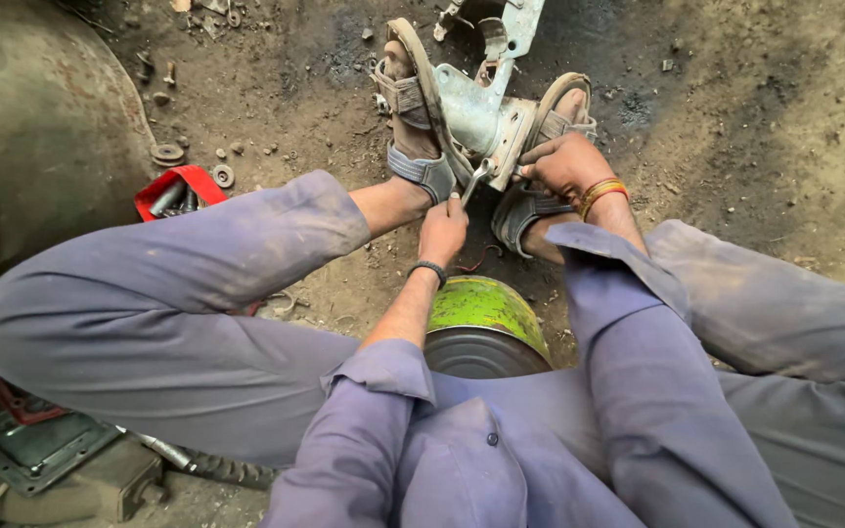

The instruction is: The person sits on the ground with a white metal bracket assembly clamped between their feet and uses a spanner to loosen and unscrew bolts from it, repositioning the part between their sandals and working on different fasteners. At the end they set the part down and roll up their sleeve.

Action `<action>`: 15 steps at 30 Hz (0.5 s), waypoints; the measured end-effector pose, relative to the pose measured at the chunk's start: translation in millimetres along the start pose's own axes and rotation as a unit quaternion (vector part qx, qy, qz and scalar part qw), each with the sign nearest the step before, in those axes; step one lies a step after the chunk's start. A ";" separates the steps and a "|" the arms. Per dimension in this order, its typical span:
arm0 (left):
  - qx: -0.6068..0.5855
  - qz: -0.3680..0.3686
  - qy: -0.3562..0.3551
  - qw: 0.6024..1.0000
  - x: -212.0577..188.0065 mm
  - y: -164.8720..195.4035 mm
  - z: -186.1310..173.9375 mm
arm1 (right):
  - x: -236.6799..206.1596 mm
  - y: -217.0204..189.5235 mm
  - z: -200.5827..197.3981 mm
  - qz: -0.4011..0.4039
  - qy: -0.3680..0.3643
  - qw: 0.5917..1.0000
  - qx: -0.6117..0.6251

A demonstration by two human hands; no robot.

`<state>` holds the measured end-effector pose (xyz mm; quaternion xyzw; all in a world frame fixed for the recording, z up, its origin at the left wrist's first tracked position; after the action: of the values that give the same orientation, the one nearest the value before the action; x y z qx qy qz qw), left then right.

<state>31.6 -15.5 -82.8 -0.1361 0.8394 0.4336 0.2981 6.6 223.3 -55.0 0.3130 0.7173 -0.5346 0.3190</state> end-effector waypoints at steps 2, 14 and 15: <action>0.002 -0.018 -0.016 1.000 2.0 3.7 2.9 | -0.8 -0.8 -0.4 -0.002 -0.003 1.000 -0.002; 0.090 0.004 0.005 0.996 -2.5 10.1 18.7 | 4.2 5.3 -2.7 -0.032 0.010 0.999 -0.041; 0.098 0.016 0.009 0.995 -5.0 10.8 16.0 | 4.5 5.1 -3.3 -0.048 0.013 0.998 -0.045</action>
<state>36.4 3.7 -79.9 -0.0962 0.8825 0.3530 0.2955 7.5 228.2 -60.7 0.2699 0.7589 -0.5126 0.2974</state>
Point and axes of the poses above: each hand's wrist, its own x-axis towards the middle knuckle, its own z-axis out of the palm, y = z × x, the point moved 2 cm from there along x, towards the middle knuckle, and after that the axes turned 2 degrees about -x, right-handed, at the moved point
